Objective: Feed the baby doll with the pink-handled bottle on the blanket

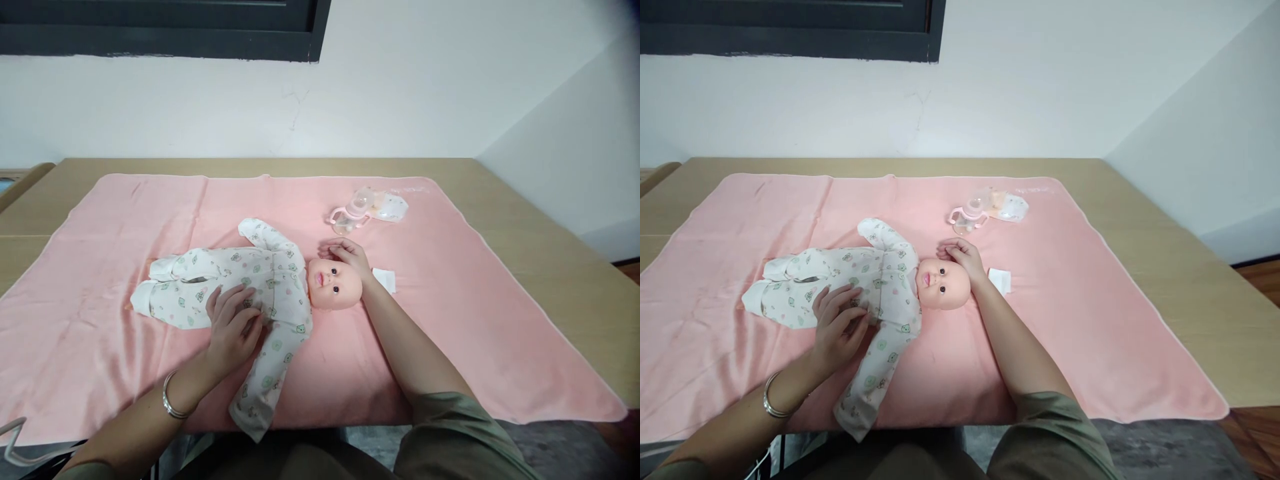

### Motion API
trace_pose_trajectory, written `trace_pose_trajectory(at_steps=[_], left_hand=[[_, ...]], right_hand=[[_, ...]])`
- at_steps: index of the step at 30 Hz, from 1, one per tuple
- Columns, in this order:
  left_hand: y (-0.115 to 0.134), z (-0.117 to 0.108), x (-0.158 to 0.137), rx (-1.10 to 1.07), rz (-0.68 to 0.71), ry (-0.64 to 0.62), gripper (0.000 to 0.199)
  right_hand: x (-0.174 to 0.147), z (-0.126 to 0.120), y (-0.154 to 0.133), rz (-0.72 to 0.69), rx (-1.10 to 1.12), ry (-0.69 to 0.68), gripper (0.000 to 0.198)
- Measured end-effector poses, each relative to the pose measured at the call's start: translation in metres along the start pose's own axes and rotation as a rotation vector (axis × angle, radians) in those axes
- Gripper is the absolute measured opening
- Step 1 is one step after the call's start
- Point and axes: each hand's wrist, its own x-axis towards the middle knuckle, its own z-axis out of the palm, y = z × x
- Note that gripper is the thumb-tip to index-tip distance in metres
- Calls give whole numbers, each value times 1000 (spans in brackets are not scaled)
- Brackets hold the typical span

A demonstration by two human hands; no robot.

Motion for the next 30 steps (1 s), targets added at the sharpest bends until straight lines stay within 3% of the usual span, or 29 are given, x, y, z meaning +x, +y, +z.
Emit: trace_pose_trajectory(at_steps=[19,30], left_hand=[[3,-2,2,-3,-27,-30,12],[4,-1,1,35,-7,-52,20]], right_hand=[[-8,5,-7,4,7,37,26],[-8,3,-6,-3,2,22,25]])
